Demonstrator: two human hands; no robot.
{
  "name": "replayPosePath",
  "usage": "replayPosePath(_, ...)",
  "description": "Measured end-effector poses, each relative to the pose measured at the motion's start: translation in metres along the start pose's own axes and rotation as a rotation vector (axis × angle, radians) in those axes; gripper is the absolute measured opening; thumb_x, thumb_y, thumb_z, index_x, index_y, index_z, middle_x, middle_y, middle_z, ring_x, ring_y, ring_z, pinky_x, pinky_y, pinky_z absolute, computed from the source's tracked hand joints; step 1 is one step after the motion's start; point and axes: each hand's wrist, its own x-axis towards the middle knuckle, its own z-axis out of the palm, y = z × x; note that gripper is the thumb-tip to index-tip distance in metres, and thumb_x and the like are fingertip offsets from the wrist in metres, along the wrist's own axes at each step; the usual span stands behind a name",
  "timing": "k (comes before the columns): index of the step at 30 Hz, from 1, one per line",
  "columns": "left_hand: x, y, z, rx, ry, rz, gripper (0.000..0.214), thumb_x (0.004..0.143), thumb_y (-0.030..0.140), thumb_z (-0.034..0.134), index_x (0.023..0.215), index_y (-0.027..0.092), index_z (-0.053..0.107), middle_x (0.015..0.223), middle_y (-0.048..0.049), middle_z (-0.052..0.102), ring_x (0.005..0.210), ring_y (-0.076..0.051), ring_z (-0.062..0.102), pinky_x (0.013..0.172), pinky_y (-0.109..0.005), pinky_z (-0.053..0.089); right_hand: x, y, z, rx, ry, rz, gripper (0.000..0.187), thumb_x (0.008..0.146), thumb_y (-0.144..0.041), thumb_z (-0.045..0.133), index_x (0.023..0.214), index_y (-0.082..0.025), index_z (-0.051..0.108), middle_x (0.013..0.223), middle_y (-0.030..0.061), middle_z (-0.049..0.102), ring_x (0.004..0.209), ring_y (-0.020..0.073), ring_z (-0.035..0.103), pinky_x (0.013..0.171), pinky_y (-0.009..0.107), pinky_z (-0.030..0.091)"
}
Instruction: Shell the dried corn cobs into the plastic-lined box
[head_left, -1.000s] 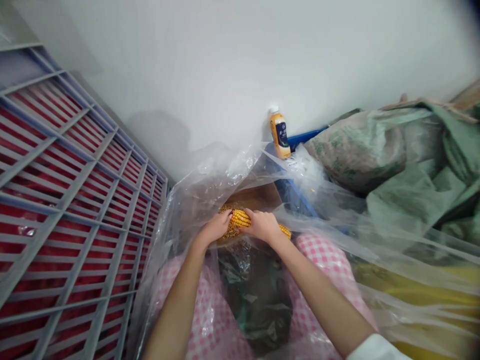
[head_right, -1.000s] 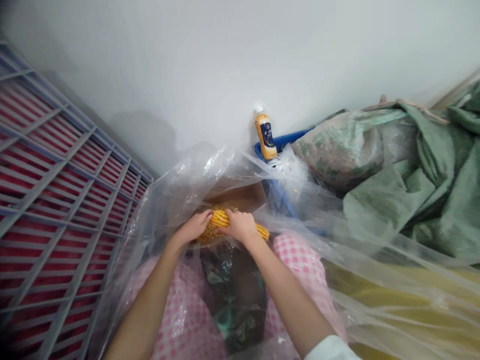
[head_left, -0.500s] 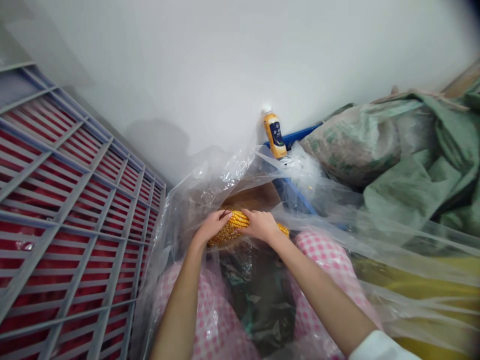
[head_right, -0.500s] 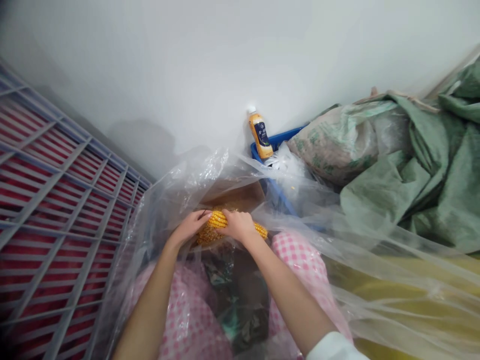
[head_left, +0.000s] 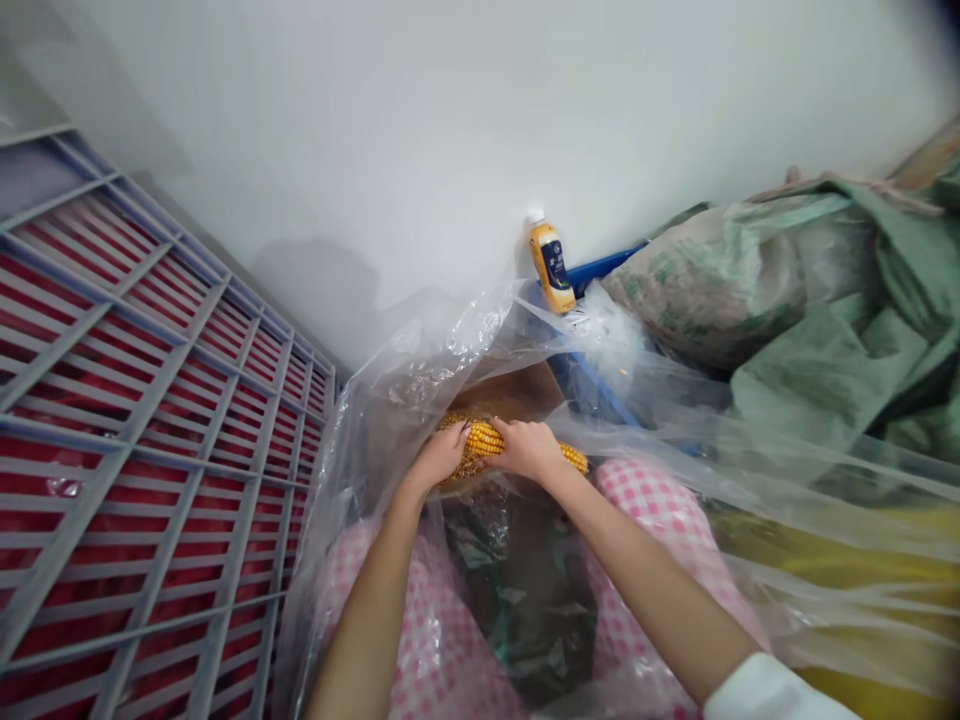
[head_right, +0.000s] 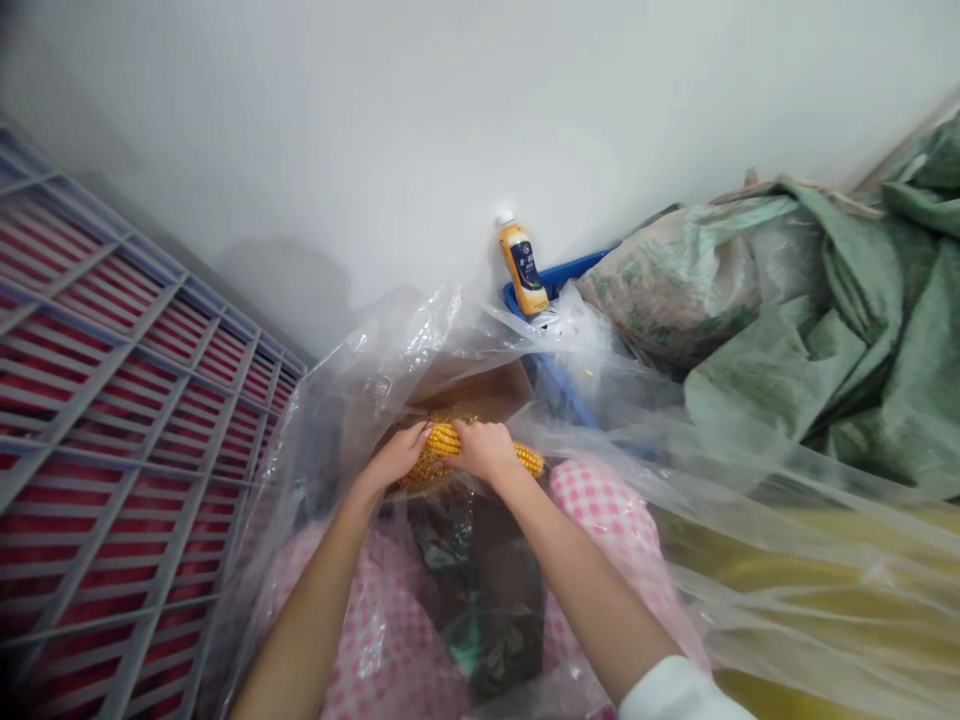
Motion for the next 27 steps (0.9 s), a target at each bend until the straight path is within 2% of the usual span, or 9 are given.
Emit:
replayPosePath(6,0.004,0.0,0.007,0.112,0.002,-0.022,0.039,0.088,0.027,0.023,0.108,0.01,0.052,0.103,-0.0166,0.062,0.094,-0.022,0.058,0.081,-0.033,0.041,0.001,0.001,0.002,0.001,0.027,-0.006,0.064,0.07,-0.07,0.034,0.111,-0.024,0.048,0.091,0.0096,0.065,0.081,0.0264,0.062,0.066,0.034,0.042)
replayPosePath(11,0.005,-0.001,0.008,0.11,0.034,-0.017,0.036,0.087,0.025,0.025,0.104,0.011,0.053,0.102,-0.0167,0.062,0.093,-0.023,0.058,0.081,-0.034,0.041,0.0,0.001,0.0,0.002,-0.004,0.007,0.061,0.068,-0.067,0.042,0.111,-0.024,0.048,0.093,0.0094,0.064,0.084,0.0252,0.061,0.068,0.032,0.041)
replayPosePath(15,0.004,0.001,0.0,-0.012,0.128,-0.013,0.034,0.085,0.023,0.027,0.101,0.014,0.055,0.101,-0.0118,0.063,0.094,-0.019,0.058,0.082,-0.03,0.041,-0.001,0.001,-0.005,0.043,0.015,0.024,0.061,0.068,-0.069,0.041,0.11,-0.026,0.048,0.094,0.0082,0.064,0.084,0.0246,0.061,0.068,0.032,0.04)
replayPosePath(18,0.005,0.001,-0.006,-0.139,0.173,-0.055,0.039,0.086,0.035,0.027,0.096,0.015,0.059,0.096,-0.0078,0.065,0.091,-0.019,0.058,0.08,-0.028,0.041,-0.001,0.0,-0.009,0.063,0.019,0.035,0.062,0.068,-0.069,0.041,0.112,-0.026,0.047,0.096,0.0082,0.063,0.086,0.0243,0.06,0.069,0.032,0.04)
replayPosePath(21,0.007,-0.001,-0.008,-0.187,0.134,-0.104,0.042,0.081,0.045,0.034,0.087,0.014,0.062,0.088,-0.0068,0.066,0.082,-0.021,0.059,0.073,-0.029,0.043,0.0,-0.001,-0.009,0.062,0.006,0.02,0.063,0.069,-0.069,0.04,0.115,-0.026,0.046,0.099,0.0092,0.063,0.087,0.0248,0.06,0.069,0.032,0.04)
replayPosePath(24,0.008,-0.003,-0.007,-0.178,0.101,-0.101,0.038,0.079,0.042,0.037,0.083,0.013,0.061,0.085,-0.007,0.066,0.077,-0.02,0.058,0.068,-0.028,0.042,0.0,-0.002,-0.007,0.052,0.01,-0.005,0.064,0.069,-0.069,0.039,0.115,-0.025,0.046,0.098,0.0094,0.063,0.085,0.0255,0.061,0.068,0.033,0.041)
replayPosePath(27,0.008,0.0,-0.003,-0.086,0.083,-0.071,0.036,0.082,0.038,0.032,0.081,0.014,0.059,0.084,-0.0082,0.065,0.076,-0.019,0.057,0.069,-0.028,0.041,0.0,-0.001,-0.004,0.039,0.024,-0.013,0.061,0.069,-0.068,0.04,0.109,-0.024,0.05,0.092,0.0086,0.064,0.083,0.0258,0.061,0.068,0.032,0.042)
